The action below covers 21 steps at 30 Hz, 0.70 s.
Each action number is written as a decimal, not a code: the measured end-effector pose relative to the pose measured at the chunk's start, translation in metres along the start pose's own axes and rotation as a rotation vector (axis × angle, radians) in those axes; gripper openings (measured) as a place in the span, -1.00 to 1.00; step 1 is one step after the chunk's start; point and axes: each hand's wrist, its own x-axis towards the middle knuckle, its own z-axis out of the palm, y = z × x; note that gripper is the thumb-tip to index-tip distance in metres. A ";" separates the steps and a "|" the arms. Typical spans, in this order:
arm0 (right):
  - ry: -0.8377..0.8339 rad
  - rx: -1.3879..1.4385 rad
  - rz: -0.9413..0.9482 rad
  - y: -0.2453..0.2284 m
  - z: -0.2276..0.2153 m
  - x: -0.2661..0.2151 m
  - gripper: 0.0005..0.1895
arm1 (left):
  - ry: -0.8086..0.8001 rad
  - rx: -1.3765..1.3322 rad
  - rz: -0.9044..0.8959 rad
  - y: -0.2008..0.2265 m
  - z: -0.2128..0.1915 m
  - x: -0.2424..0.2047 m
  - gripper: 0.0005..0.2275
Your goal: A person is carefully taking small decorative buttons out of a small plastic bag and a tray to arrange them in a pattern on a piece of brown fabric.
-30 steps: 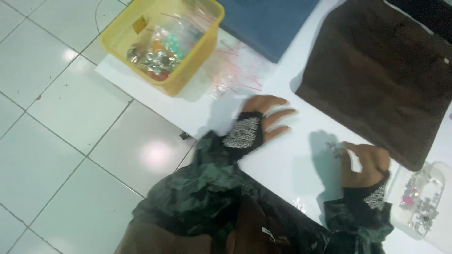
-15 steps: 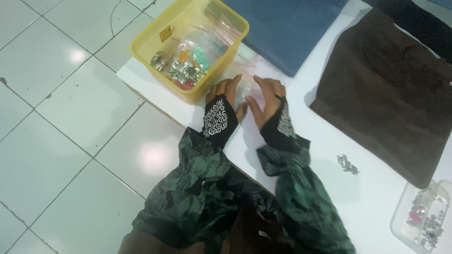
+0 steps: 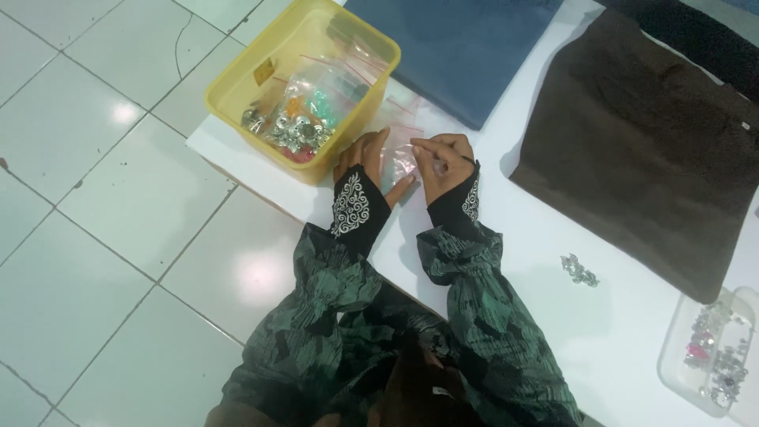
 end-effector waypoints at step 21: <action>0.315 -0.182 -0.508 0.003 -0.171 -0.071 -0.86 | -0.286 -0.578 0.141 0.137 0.070 0.016 -0.71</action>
